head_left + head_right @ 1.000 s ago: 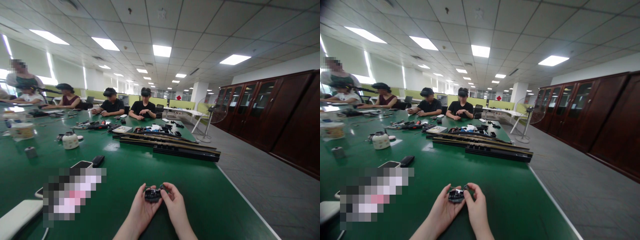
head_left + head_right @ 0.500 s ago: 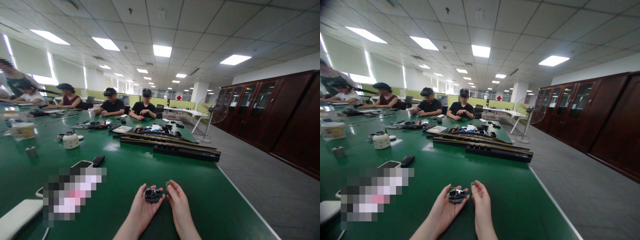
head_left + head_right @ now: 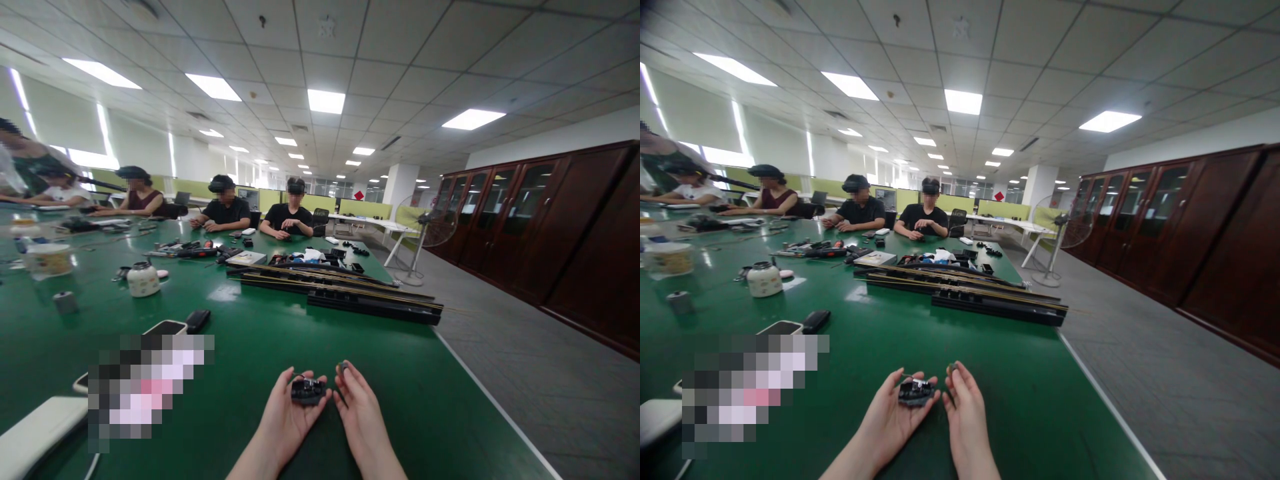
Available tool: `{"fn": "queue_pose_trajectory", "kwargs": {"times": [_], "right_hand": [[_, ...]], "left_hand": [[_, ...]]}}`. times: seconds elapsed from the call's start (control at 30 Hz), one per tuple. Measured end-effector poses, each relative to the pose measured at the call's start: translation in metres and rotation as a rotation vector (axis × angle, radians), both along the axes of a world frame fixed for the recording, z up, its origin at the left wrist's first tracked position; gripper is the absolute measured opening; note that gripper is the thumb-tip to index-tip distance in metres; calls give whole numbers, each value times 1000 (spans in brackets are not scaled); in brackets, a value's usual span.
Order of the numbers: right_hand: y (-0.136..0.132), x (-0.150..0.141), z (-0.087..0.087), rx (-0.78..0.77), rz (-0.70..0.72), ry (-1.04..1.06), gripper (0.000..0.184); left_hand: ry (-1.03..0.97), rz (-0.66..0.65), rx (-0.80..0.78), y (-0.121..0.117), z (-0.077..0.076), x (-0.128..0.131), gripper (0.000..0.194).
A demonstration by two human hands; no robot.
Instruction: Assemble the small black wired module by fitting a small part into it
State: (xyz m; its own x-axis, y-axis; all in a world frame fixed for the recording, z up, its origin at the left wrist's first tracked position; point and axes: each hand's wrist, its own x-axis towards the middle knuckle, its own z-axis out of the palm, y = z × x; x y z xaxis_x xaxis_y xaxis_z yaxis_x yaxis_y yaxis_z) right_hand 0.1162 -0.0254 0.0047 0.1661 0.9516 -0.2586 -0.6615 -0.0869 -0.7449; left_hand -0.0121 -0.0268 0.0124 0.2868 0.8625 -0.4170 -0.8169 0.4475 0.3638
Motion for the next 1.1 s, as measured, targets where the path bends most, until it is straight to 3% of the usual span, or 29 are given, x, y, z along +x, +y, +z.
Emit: {"fn": "queue_pose_trajectory", "kwargs": {"times": [0.53,1.1], "right_hand": [[1,2,1,-72,-29,57,26],[-1,4,1,-50,-13,9,26]], "left_hand": [[11,-8,-4,0,-1,-1,23],[14,-12,43,-1,-2,-2,25]]}}
